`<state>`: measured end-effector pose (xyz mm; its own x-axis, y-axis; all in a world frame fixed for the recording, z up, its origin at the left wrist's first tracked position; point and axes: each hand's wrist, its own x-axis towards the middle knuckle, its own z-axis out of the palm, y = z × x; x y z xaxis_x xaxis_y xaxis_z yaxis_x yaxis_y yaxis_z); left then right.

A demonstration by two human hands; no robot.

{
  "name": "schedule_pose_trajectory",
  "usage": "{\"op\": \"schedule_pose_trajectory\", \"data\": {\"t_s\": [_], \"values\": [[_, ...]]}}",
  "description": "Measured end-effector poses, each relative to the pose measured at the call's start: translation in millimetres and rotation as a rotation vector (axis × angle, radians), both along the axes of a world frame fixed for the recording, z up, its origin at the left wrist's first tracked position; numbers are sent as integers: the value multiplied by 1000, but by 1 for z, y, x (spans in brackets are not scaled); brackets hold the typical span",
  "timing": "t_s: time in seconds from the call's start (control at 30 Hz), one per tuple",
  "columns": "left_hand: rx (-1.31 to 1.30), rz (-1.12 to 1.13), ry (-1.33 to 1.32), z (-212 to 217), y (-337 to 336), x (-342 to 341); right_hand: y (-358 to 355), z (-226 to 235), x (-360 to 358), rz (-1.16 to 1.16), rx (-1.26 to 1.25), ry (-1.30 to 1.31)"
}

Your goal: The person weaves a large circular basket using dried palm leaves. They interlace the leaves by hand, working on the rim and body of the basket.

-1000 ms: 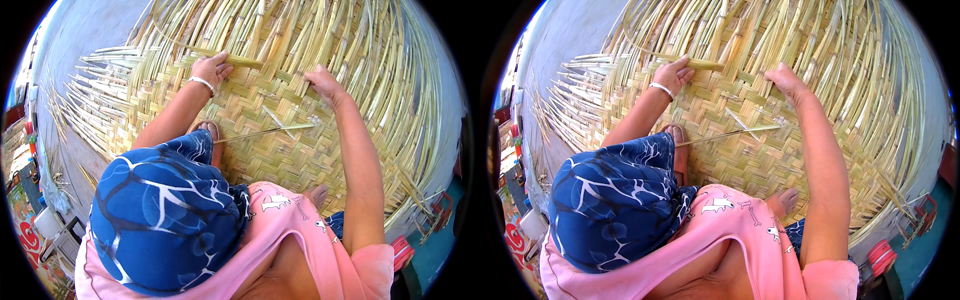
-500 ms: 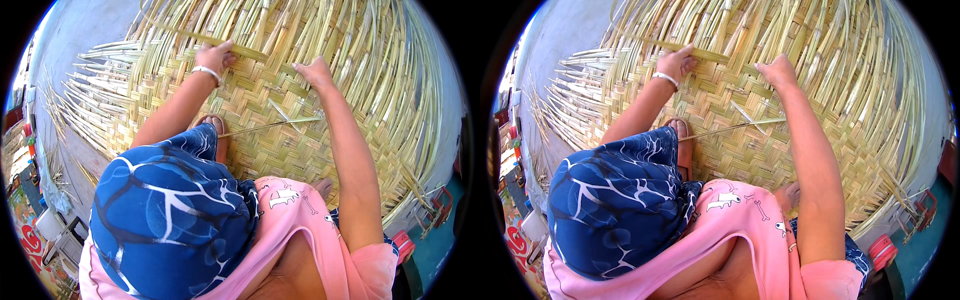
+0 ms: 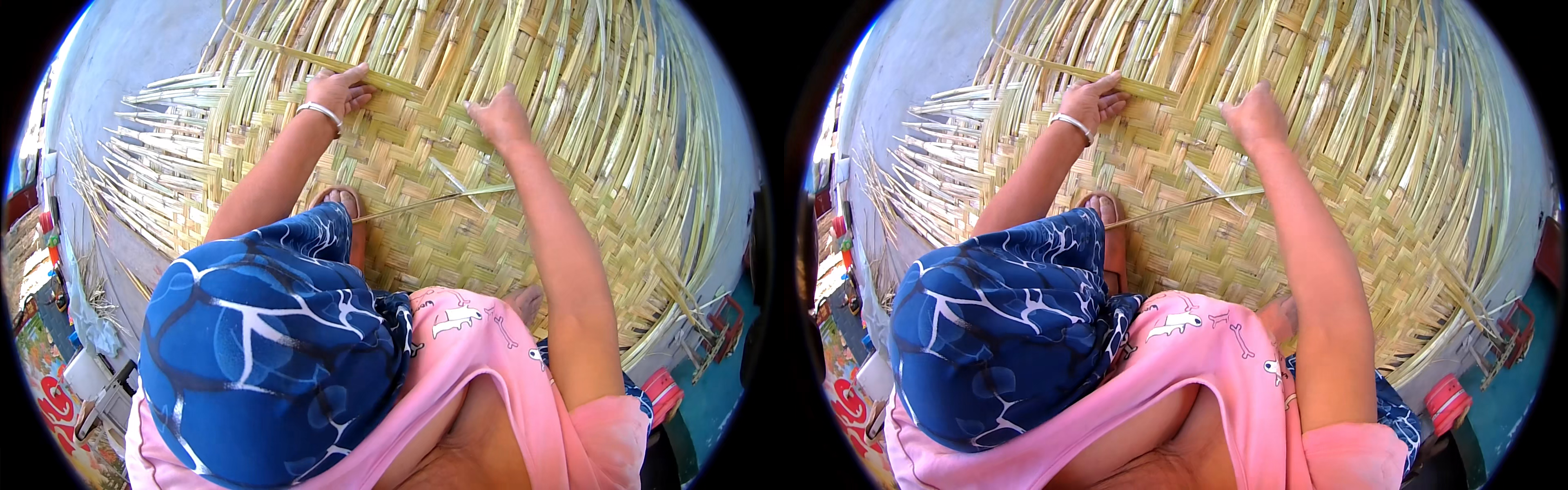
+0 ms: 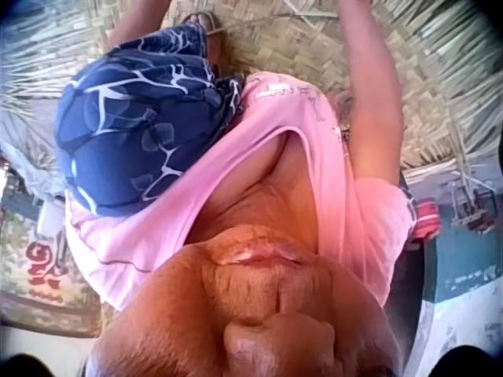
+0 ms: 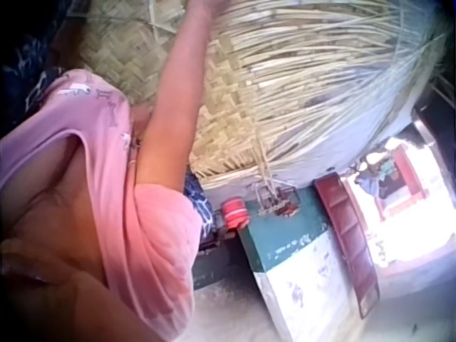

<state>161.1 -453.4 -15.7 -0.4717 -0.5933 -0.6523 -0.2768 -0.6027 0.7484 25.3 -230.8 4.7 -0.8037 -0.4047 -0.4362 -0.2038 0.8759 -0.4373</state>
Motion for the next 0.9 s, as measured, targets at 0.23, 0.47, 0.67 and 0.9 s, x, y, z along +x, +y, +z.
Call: {"op": "schedule_pose_trajectory", "data": {"t_s": [0.23,0.47,0.67,0.9], "values": [[133,192,199,22,-76,20,20,-15,10,-197,-235,328],[-356,-185,-58,51,-107,7,-54,1,56,507,-515,604],[-1237,-1139,131,92,-63,-56,-102,13,58,579,-231,301],[-1375,-1128,-176,62,-78,-89,-126,29,42,338,-61,188]]}}
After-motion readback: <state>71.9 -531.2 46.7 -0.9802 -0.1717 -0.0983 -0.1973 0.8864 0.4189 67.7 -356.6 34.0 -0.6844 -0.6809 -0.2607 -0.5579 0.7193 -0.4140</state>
